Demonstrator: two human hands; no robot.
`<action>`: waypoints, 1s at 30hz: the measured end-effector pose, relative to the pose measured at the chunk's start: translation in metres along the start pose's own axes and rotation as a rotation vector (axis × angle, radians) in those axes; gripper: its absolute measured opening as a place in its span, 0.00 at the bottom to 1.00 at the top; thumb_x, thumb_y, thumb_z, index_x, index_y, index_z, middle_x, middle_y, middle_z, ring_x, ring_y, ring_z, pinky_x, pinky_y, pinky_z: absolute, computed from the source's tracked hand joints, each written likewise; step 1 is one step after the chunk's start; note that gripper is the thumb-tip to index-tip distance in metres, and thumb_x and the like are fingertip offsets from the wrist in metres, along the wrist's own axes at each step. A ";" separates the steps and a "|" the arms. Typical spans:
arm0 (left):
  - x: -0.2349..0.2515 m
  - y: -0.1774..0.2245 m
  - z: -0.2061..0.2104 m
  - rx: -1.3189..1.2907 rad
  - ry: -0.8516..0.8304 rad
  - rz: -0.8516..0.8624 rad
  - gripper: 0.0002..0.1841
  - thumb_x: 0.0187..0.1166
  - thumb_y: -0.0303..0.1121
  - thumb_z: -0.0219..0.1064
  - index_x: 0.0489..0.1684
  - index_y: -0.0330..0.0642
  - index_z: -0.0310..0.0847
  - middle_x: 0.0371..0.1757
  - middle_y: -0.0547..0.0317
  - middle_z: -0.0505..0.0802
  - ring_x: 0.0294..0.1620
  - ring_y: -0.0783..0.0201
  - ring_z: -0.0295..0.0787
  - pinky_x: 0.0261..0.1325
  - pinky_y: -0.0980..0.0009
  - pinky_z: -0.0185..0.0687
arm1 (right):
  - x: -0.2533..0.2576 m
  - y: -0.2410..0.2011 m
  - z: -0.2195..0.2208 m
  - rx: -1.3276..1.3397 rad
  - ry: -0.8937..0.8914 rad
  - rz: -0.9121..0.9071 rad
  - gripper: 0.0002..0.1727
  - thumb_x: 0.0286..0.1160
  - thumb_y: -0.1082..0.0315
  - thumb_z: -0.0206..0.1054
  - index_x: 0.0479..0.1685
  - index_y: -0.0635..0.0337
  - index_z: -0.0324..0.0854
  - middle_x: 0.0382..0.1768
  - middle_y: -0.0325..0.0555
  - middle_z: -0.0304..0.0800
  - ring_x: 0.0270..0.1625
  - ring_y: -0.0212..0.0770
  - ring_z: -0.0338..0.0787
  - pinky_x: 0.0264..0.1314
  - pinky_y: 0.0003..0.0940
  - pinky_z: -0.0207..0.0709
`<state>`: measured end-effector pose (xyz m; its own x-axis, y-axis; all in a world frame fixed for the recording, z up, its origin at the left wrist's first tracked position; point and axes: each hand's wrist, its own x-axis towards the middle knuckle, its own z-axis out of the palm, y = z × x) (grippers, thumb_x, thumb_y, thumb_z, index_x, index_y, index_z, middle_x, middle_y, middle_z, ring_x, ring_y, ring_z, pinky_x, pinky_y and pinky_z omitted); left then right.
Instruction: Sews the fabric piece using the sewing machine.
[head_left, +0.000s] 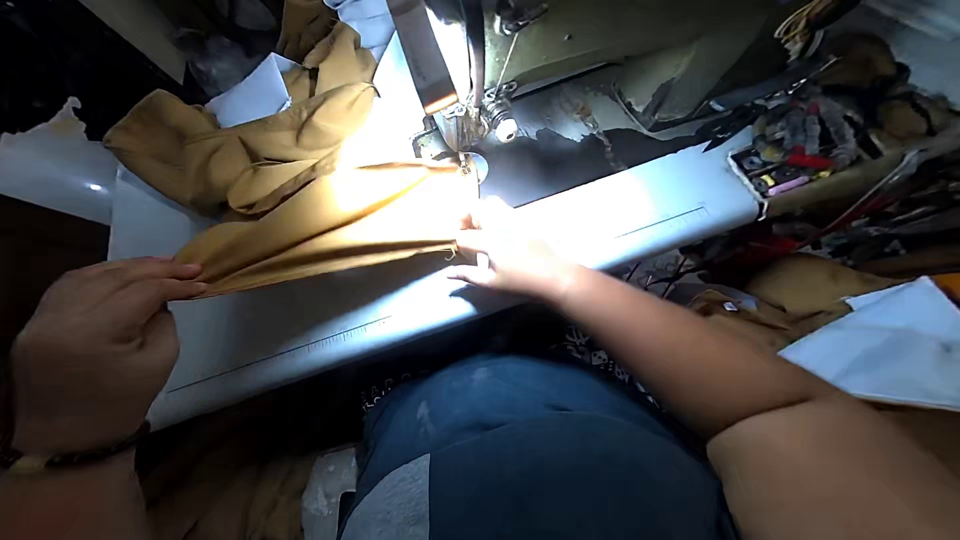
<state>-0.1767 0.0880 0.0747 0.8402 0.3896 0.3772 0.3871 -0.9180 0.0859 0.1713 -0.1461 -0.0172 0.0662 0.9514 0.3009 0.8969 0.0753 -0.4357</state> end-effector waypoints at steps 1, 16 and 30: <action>-0.003 -0.009 0.009 0.071 -0.105 -0.066 0.17 0.83 0.19 0.49 0.43 0.25 0.88 0.58 0.32 0.92 0.70 0.34 0.85 0.78 0.40 0.72 | -0.012 -0.006 0.006 -0.075 -0.013 0.062 0.23 0.79 0.42 0.66 0.53 0.50 0.92 0.67 0.54 0.85 0.75 0.58 0.79 0.75 0.61 0.70; 0.151 0.179 0.176 -0.330 -0.352 0.294 0.17 0.87 0.42 0.56 0.56 0.43 0.87 0.56 0.49 0.92 0.65 0.49 0.86 0.71 0.42 0.73 | -0.021 0.006 -0.041 -0.295 -0.235 0.085 0.10 0.80 0.57 0.68 0.42 0.50 0.92 0.47 0.49 0.89 0.57 0.55 0.86 0.51 0.51 0.81; 0.120 0.177 0.173 -0.385 -0.178 0.264 0.16 0.80 0.31 0.62 0.59 0.46 0.92 0.47 0.50 0.89 0.53 0.51 0.85 0.59 0.51 0.78 | -0.009 0.010 -0.019 0.020 0.118 0.492 0.14 0.76 0.62 0.67 0.28 0.65 0.80 0.22 0.51 0.82 0.30 0.50 0.87 0.32 0.49 0.78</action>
<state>0.0585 -0.0153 -0.0245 0.9555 0.1158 0.2712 0.0122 -0.9344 0.3559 0.1878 -0.1591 -0.0084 0.5291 0.8354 0.1490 0.7385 -0.3667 -0.5659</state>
